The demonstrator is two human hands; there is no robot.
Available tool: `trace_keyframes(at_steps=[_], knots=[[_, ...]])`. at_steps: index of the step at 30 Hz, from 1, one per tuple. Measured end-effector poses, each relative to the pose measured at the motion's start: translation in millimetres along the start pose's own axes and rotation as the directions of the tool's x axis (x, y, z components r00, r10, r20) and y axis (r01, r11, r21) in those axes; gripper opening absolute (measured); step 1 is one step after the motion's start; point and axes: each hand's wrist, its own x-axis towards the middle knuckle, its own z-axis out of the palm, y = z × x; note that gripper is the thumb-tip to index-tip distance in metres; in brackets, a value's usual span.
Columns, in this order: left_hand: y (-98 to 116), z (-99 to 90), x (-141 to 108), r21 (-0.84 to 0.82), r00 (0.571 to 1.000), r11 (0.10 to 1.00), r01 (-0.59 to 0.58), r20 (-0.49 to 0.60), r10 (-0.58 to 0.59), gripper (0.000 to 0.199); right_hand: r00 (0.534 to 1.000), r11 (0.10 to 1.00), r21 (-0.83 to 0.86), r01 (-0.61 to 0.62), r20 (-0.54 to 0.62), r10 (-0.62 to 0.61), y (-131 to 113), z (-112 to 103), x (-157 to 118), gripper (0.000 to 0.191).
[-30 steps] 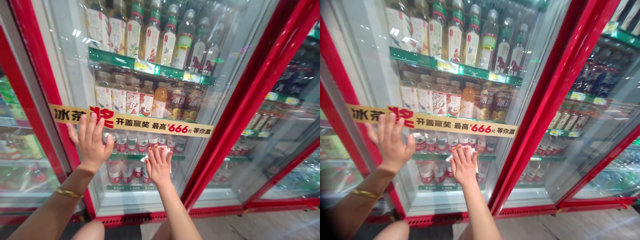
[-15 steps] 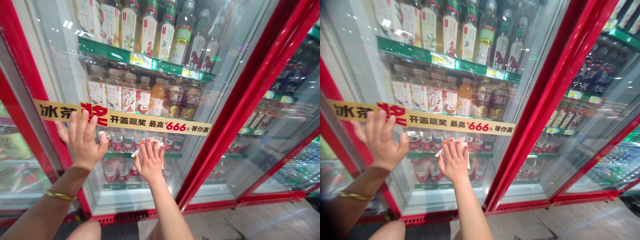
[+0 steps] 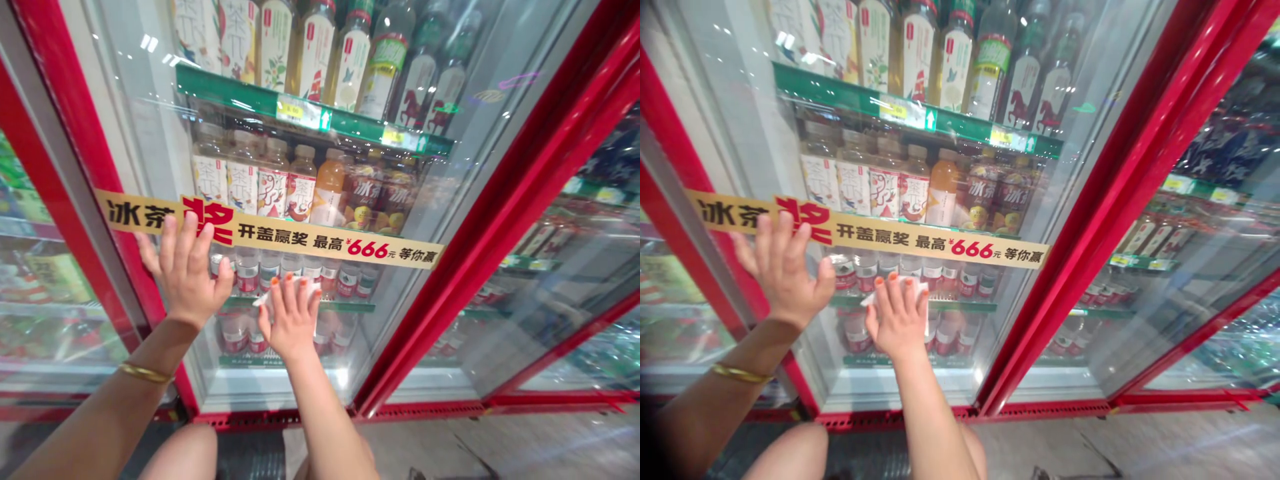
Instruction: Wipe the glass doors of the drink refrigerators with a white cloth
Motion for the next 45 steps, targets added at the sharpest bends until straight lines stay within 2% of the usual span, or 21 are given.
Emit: trace_keyframes(at_steps=[2, 3, 5, 7, 9, 11, 13, 15, 17, 19, 22, 24, 26, 27, 30, 32, 34, 36, 40, 42, 45], knots=[[0, 0.1, 0, -0.005, 1.000, 1.000, -0.017, -0.007, 0.017, 0.070, 0.996, 0.996, -0.002, 0.087, 0.016, -0.087, -1, -2, -34, 0.084], [1, 0.4, 0, -0.015, 1.000, 0.999, -0.028, -0.016, 0.027, 0.070, 0.999, 0.999, -0.017, 0.042, -0.004, -0.042, 10, -9, -47, 0.083], [2, 1.3, 0, -0.026, 0.999, 0.999, -0.045, -0.029, 0.045, 0.069, 0.986, 0.987, -0.049, -0.152, -0.081, 0.147, 47, -29, -55, 0.084], [3, 2.4, 0, -0.013, 0.998, 0.999, -0.047, -0.035, 0.046, 0.068, 0.937, 0.945, -0.060, -0.321, -0.168, 0.307, 86, -49, -36, 0.086], [3, 3.2, 0, -0.005, 0.999, 0.999, -0.037, -0.038, 0.037, 0.067, 0.900, 0.914, -0.061, -0.400, -0.217, 0.379, 105, -56, 0, 0.086], [3, 3.3, 0, -0.013, 0.999, 1.000, -0.023, -0.028, 0.023, 0.067, 0.896, 0.910, -0.070, -0.408, -0.220, 0.385, 94, -48, 31, 0.085], [2, 2.9, -1, 0.000, 1.000, 1.000, -0.015, -0.007, 0.015, 0.066, 0.935, 0.941, -0.082, -0.328, -0.169, 0.311, 62, -32, 40, 0.085], [1, 2.4, -2, 0.025, 0.999, 0.999, -0.035, -0.011, 0.035, 0.066, 0.990, 0.987, -0.082, -0.135, -0.057, 0.131, 26, -15, 23, 0.084], [1, 2.2, -2, 0.040, 0.996, 0.996, -0.076, -0.034, 0.078, 0.069, 0.997, 0.995, -0.067, 0.074, 0.041, -0.071, 6, -5, -12, 0.082], [1, 2.5, -2, 0.048, 0.993, 0.993, -0.106, -0.052, 0.109, 0.073, 0.991, 0.989, -0.068, 0.131, 0.048, -0.128, 9, -7, -51, 0.084], [2, 3.5, -2, 0.043, 0.992, 0.994, -0.104, -0.061, 0.106, 0.078, 1.000, 0.996, -0.085, -0.018, -0.016, 0.017, 49, -26, -76, 0.089], [3, 3.9, -2, 0.037, 0.992, 0.993, -0.108, -0.065, 0.110, 0.082, 0.978, 0.975, -0.087, -0.204, -0.072, 0.198, 82, -41, -57, 0.091], [4, 4.1, -2, 0.037, 0.990, 0.992, -0.122, -0.073, 0.124, 0.086, 0.928, 0.931, -0.079, -0.356, -0.149, 0.343, 104, -53, -11, 0.090], [5, 4.2, -2, 0.037, 0.989, 0.991, -0.127, -0.076, 0.129, 0.087, 0.918, 0.923, -0.081, -0.376, -0.166, 0.360, 108, -56, 17, 0.089], [5, 4.7, -1, 0.034, 0.984, 0.989, -0.145, -0.099, 0.148, 0.086, 0.940, 0.956, -0.088, -0.279, -0.229, 0.253, 88, -54, 93, 0.089], [3, 4.6, 1, 0.037, 0.980, 0.987, -0.159, -0.116, 0.162, 0.085, 0.976, 0.990, -0.081, -0.113, -0.195, 0.095, 58, -45, 118, 0.093], [2, 2.6, 4, 0.034, 0.977, 0.985, -0.171, -0.125, 0.174, 0.082, 0.993, 0.996, -0.048, 0.072, -0.088, -0.076, 31, -36, 120, 0.095], [9, -2.7, 5, 0.013, 0.978, 0.986, -0.164, -0.131, 0.164, 0.074, 0.978, 0.978, 0.001, 0.209, 0.021, -0.209, 14, -30, 108, 0.093], [49, -14.5, -1, -0.107, 0.985, 0.988, -0.113, -0.144, 0.097, 0.062, 0.942, 0.954, 0.073, 0.290, 0.151, -0.298, 12, -35, 87, 0.085], [76, -12.0, -9, -0.239, 0.970, 0.941, -0.239, -0.088, 0.225, 0.066, 0.934, 0.950, 0.125, 0.286, 0.183, -0.305, 19, -41, 86, 0.091], [103, 6.1, -19, -0.325, 0.900, 0.850, -0.415, -0.012, 0.435, 0.075, 0.935, 0.927, 0.224, 0.303, 0.120, -0.334, 37, -52, 93, 0.103]])
